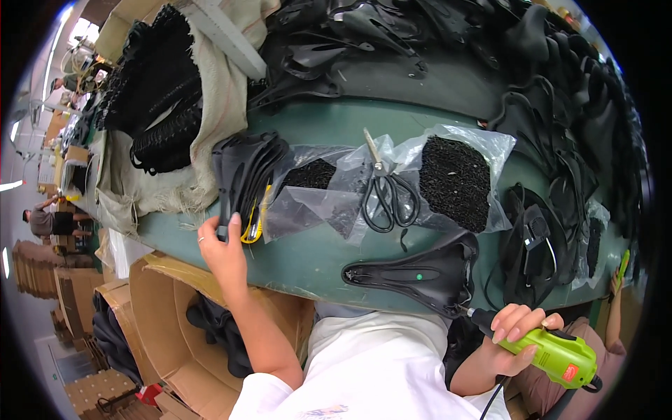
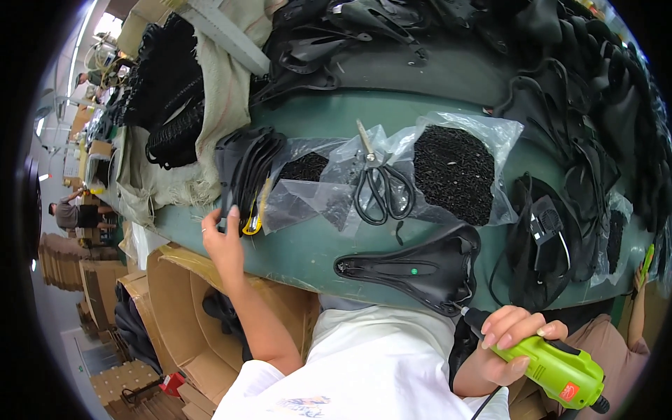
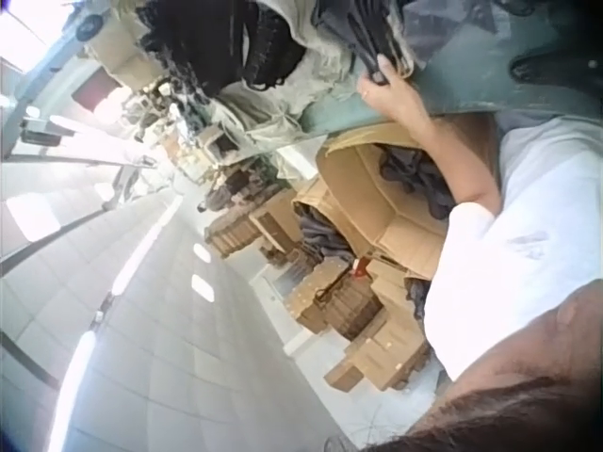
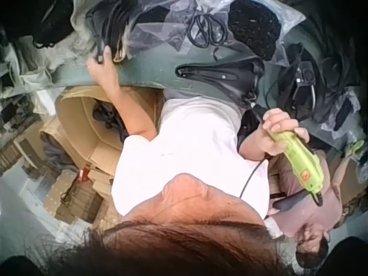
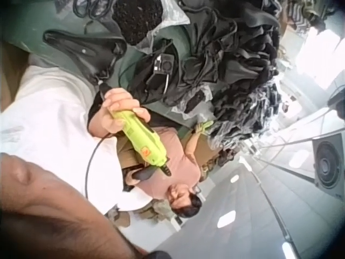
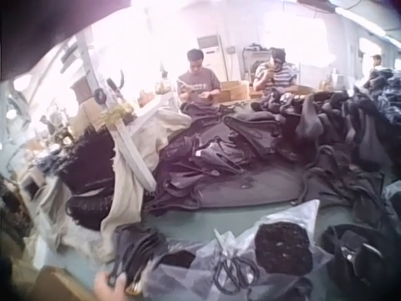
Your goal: Assembling bicycle seats by fitting covers, inserting small components, and using an electric screwdriver.
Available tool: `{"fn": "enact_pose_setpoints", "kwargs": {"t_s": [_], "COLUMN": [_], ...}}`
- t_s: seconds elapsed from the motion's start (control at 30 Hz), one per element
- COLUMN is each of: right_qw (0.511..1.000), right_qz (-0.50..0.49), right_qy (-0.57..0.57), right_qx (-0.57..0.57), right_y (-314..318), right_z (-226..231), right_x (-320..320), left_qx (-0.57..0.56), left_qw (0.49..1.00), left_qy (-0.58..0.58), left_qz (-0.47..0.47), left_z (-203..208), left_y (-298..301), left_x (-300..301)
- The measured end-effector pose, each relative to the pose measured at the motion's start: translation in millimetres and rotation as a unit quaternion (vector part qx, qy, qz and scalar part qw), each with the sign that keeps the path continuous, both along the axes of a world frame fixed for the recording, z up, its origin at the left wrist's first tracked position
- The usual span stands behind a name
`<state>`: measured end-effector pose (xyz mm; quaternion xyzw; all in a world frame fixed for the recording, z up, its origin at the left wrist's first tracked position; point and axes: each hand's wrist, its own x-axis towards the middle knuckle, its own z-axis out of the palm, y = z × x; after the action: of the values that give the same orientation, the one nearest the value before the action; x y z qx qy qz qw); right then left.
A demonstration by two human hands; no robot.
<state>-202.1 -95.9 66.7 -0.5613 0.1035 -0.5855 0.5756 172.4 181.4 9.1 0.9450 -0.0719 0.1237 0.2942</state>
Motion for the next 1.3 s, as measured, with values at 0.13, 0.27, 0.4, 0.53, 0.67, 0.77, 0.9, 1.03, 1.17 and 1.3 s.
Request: {"fn": "enact_pose_setpoints", "kwargs": {"t_s": [0.13, 0.27, 0.4, 0.53, 0.67, 0.77, 0.9, 1.03, 1.17, 1.3], "right_qw": [1.0, 0.999, 0.996, 0.995, 0.991, 0.991, 0.992, 0.993, 0.993, 0.991], "right_qz": [-0.018, -0.048, -0.087, -0.093, -0.124, -0.124, -0.112, -0.092, -0.099, -0.105], "right_qy": [-0.007, -0.006, -0.006, -0.029, -0.039, -0.034, -0.045, -0.055, -0.054, -0.051], "right_qx": [0.0, -0.001, -0.005, 0.0, 0.017, 0.027, 0.047, 0.047, 0.042, 0.063], "right_y": [-6.6, -17.3, -27.6, -33.0, -29.9, -24.4, -15.2, -13.9, -11.0, -8.3], "right_z": [-2.8, 0.5, 2.9, 5.0, -1.2, -3.2, -3.8, -5.6, -1.6, 0.5], "right_x": [-11.6, -25.9, -44.4, -50.5, -52.3, -49.4, -47.8, -49.0, -54.7, -54.6], "left_qx": [-0.094, -0.227, -0.116, -0.004, 0.066, 0.033, 0.01, 0.112, 0.058, 0.078], "left_qw": [0.994, 0.936, 0.819, 0.82, 0.848, 0.812, 0.685, 0.624, 0.618, 0.596], "left_qy": [-0.018, 0.134, 0.201, 0.126, 0.133, 0.14, 0.083, -0.049, -0.082, -0.112], "left_qz": [-0.049, -0.233, -0.525, -0.559, -0.508, -0.566, -0.724, -0.772, -0.779, -0.791], "left_z": [12.0, 17.1, 21.8, 14.5, 25.7, 50.2, 64.3, 26.1, 3.4, 6.4], "left_y": [-26.6, -43.1, -60.0, -78.0, -94.7, -114.0, -161.5, -184.1, -180.6, -181.8], "left_x": [-31.1, -89.7, -119.2, -134.0, -137.8, -137.9, -157.2, -171.7, -154.6, -162.2]}}
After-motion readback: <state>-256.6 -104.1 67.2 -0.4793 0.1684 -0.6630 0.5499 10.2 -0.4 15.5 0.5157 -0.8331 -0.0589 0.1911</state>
